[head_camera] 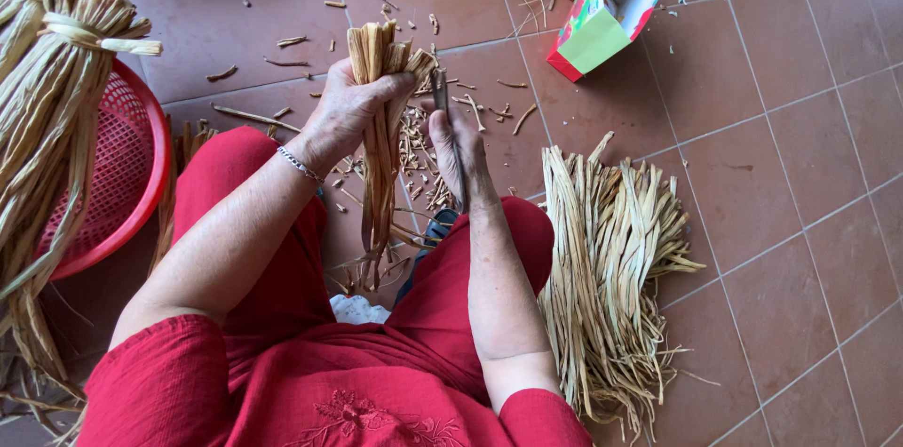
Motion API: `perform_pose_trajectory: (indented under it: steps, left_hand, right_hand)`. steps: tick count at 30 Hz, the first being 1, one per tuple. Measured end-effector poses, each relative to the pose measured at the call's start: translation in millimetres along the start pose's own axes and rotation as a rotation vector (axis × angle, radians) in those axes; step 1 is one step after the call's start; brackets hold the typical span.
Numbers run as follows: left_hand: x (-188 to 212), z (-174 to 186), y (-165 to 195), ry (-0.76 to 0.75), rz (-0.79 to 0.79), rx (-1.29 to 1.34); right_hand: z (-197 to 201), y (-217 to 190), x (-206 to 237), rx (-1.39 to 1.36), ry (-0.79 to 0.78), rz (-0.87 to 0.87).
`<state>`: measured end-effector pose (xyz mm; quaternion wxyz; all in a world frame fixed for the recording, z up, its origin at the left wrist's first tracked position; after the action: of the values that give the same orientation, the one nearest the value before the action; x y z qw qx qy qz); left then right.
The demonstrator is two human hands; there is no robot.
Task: The person sits on a tiled floor and uses shears to trim the ends of dried plant stalks held in a bundle. Trimmed pieces fall onto the floor, and the person occasionally adjusts the bundle and places trimmed stalks into a red basket.
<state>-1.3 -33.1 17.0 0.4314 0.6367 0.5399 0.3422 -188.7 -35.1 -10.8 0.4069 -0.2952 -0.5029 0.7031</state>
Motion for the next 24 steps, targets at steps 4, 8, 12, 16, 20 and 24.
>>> perform_pose_trajectory:
  steps: [4,8,12,16,20,24]
  left_hand:
    - [2.4,-1.7,-2.4,-0.018,0.026,0.055]
    - [4.4,-0.5,-8.0,-0.017,0.047,-0.02]
    - [3.5,3.4,-12.5,-0.005,0.075,-0.025]
    - [2.3,2.8,-12.7,-0.018,0.054,0.041]
    - [2.7,0.3,-9.7,-0.006,0.062,0.094]
    - [5.3,0.6,-5.7,0.021,0.055,0.065]
  right_hand:
    - [-9.0,-4.2,6.8,0.201,0.031,-0.021]
    - [-12.3,-8.0,8.4,0.331,0.07,-0.004]
    - [-17.1,-7.7,10.6,0.371,0.102,0.041]
    - [-25.1,-7.2,9.1,0.39,0.128,-0.01]
    - [-23.8,-17.5,8.4,0.302,0.073,0.038]
    - [-19.9,-24.9,10.7,0.198,-0.007,-0.013]
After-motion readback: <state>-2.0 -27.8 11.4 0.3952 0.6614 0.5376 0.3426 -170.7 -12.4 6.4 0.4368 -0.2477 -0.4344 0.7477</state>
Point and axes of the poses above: each hand's wrist, its own x-axis away from the middle knuckle, its own z-axis out of the back of the hand, y = z × x, the point moved 3 cm from there along -x, towards the middle knuckle, and after that the axes turned 12 degrees about -y, right-handed, at the moved point
